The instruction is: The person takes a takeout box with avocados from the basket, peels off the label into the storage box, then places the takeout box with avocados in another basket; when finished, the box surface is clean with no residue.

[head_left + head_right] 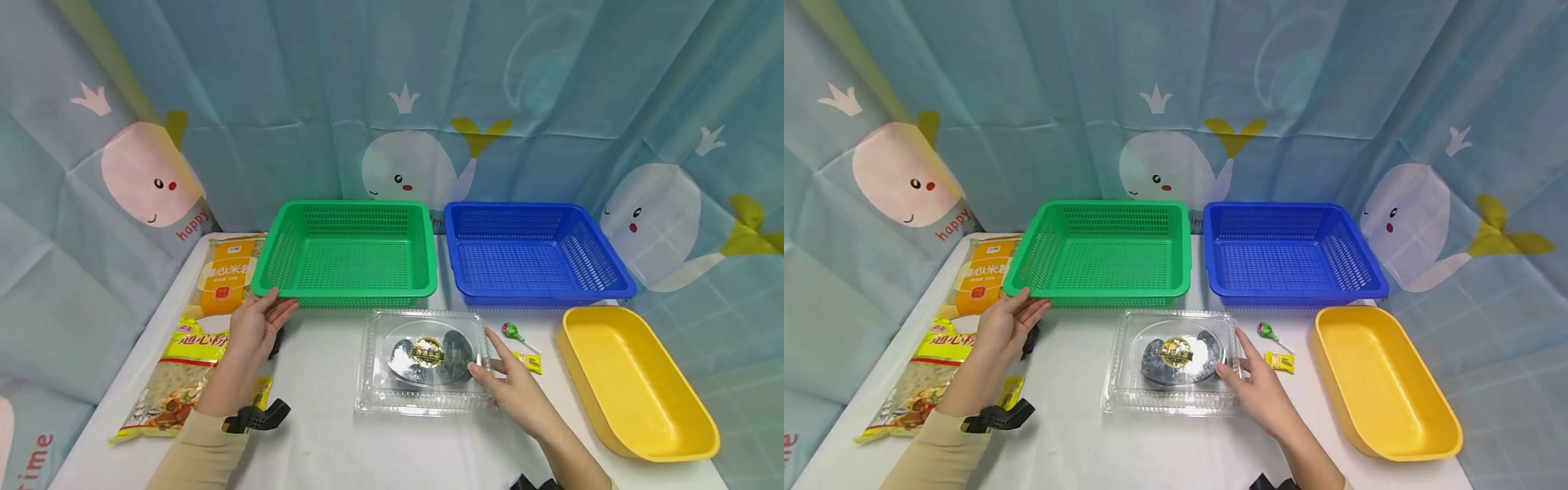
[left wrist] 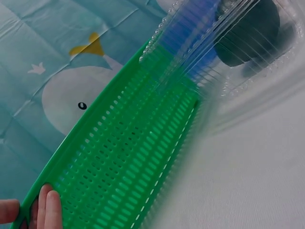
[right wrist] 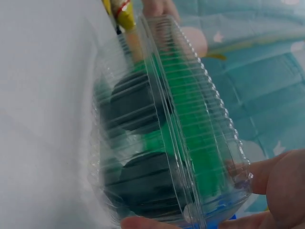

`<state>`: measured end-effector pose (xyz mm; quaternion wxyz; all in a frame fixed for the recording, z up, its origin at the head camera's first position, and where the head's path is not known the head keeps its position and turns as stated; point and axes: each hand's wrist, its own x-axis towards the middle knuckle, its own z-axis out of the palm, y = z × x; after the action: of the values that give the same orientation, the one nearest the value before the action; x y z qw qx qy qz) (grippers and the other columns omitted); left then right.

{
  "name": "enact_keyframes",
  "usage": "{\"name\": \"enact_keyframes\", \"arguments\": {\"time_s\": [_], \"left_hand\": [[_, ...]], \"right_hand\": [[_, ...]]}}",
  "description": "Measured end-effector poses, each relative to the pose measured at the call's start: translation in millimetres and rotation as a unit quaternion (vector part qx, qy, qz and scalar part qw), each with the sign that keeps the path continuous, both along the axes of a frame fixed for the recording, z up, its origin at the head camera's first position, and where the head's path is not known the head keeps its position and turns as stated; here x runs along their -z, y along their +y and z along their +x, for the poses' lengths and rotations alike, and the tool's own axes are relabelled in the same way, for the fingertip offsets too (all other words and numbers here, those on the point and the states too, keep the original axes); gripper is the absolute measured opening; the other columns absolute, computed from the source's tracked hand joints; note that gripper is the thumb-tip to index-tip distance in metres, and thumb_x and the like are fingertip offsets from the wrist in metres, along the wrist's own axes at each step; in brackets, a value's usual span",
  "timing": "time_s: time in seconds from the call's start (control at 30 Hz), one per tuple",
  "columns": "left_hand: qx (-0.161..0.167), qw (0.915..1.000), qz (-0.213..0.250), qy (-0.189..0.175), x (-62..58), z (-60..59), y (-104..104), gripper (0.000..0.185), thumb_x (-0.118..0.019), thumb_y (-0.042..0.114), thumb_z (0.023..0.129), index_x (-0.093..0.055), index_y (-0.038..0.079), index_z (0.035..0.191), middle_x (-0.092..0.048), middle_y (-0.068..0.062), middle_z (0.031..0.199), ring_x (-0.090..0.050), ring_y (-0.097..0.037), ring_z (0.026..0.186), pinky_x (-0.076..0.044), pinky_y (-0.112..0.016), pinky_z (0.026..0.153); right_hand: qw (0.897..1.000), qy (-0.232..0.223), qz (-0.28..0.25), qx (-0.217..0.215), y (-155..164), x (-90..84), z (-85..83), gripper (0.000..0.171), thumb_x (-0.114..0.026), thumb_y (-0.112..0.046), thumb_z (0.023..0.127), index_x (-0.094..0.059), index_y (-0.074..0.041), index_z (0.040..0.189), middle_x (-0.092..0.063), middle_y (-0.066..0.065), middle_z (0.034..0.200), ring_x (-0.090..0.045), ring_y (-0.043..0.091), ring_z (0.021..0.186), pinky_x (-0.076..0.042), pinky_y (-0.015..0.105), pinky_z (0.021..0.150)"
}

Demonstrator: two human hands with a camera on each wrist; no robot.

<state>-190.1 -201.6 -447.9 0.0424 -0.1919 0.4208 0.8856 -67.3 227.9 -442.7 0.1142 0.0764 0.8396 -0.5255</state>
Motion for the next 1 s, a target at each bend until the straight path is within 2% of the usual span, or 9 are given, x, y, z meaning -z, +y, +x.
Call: {"name": "enact_keyframes", "arguments": {"time_s": [0.1,0.2,0.37,0.43,0.5,0.63,0.73,0.8,1.0], "left_hand": [[0.024,0.9996,0.007,0.014,1.5,2.0,-3,0.048,-0.057,0.019,0.103,-0.036,0.008,0.145,-0.069,-0.009,0.107,-0.074,-0.022,0.099,-0.055,-0.037,0.097],[0.052,0.9985,0.007,0.017,2.3,5.3,-4,0.044,-0.061,0.025,0.102,-0.038,0.009,0.136,-0.067,-0.009,0.103,-0.074,-0.023,0.099,-0.054,-0.037,0.099],[0.109,0.9922,-0.06,0.005,2.2,14.0,-1,0.046,-0.062,0.036,0.101,-0.038,0.009,0.129,-0.067,-0.006,0.1,-0.074,-0.022,0.097,-0.056,-0.039,0.098],[0.137,0.9843,-0.111,0.006,2.5,18.3,3,0.046,-0.06,0.038,0.102,-0.039,0.007,0.129,-0.068,-0.005,0.099,-0.074,-0.021,0.095,-0.057,-0.04,0.095],[0.17,0.9719,-0.163,0.013,3.3,22.8,8,0.047,-0.059,0.039,0.103,-0.041,0.004,0.128,-0.069,-0.006,0.1,-0.074,-0.021,0.094,-0.059,-0.04,0.092],[0.242,0.9345,-0.259,0.031,5.0,30.9,21,0.055,-0.058,0.041,0.103,-0.046,-0.007,0.128,-0.068,-0.011,0.105,-0.072,-0.025,0.096,-0.061,-0.04,0.088],[0.283,0.9122,-0.294,0.037,4.9,35.8,34,0.064,-0.061,0.041,0.101,-0.046,-0.012,0.134,-0.066,-0.021,0.115,-0.07,-0.029,0.102,-0.061,-0.04,0.089],[0.3,0.9042,-0.301,0.039,4.3,38.6,43,0.066,-0.062,0.04,0.1,-0.046,-0.012,0.137,-0.062,-0.026,0.124,-0.068,-0.033,0.108,-0.06,-0.041,0.09],[0.326,0.8983,-0.291,0.046,2.9,44.7,67,0.064,-0.062,0.038,0.1,-0.046,-0.01,0.139,-0.052,-0.03,0.138,-0.062,-0.04,0.119,-0.058,-0.044,0.095]], "right_hand": [[1.0,-0.002,0.011,-0.007,1,0.8,-0.7,0.083,-0.069,-0.039,0.096,-0.021,-0.024,0.162,-0.044,0.038,0.145,-0.058,0.049,0.123,-0.058,0.034,0.068],[1.0,-0.004,0.013,-0.012,2,1.3,-0.8,0.084,-0.069,-0.043,0.095,-0.021,-0.024,0.162,-0.043,0.039,0.146,-0.058,0.051,0.122,-0.06,0.038,0.074],[1.0,-0.001,0.018,-0.022,4,1.4,-0.9,0.084,-0.067,-0.046,0.095,-0.021,-0.024,0.162,-0.041,0.039,0.147,-0.055,0.054,0.125,-0.06,0.049,0.085],[0.999,0.001,0.02,-0.027,5,1.2,-0.9,0.084,-0.067,-0.047,0.095,-0.02,-0.024,0.162,-0.041,0.038,0.148,-0.054,0.054,0.126,-0.06,0.051,0.087],[0.999,0.002,0.023,-0.031,6,1.0,-0.9,0.084,-0.066,-0.047,0.096,-0.02,-0.023,0.162,-0.041,0.038,0.148,-0.053,0.054,0.127,-0.059,0.052,0.088],[0.999,0.005,0.033,-0.036,6,0.4,-1.1,0.084,-0.066,-0.048,0.096,-0.02,-0.022,0.162,-0.041,0.037,0.149,-0.051,0.054,0.129,-0.057,0.054,0.092],[0.998,0.008,0.042,-0.039,6,-0.1,-1.3,0.084,-0.065,-0.048,0.096,-0.02,-0.021,0.162,-0.041,0.036,0.149,-0.05,0.053,0.131,-0.055,0.056,0.096],[0.998,0.009,0.045,-0.041,7,-0.3,-1.4,0.084,-0.065,-0.048,0.097,-0.019,-0.021,0.162,-0.041,0.036,0.149,-0.05,0.053,0.131,-0.054,0.056,0.097],[0.998,0.01,0.046,-0.044,6,-0.9,-1.7,0.083,-0.065,-0.046,0.097,-0.02,-0.022,0.162,-0.041,0.036,0.149,-0.05,0.053,0.131,-0.055,0.056,0.097]]}}
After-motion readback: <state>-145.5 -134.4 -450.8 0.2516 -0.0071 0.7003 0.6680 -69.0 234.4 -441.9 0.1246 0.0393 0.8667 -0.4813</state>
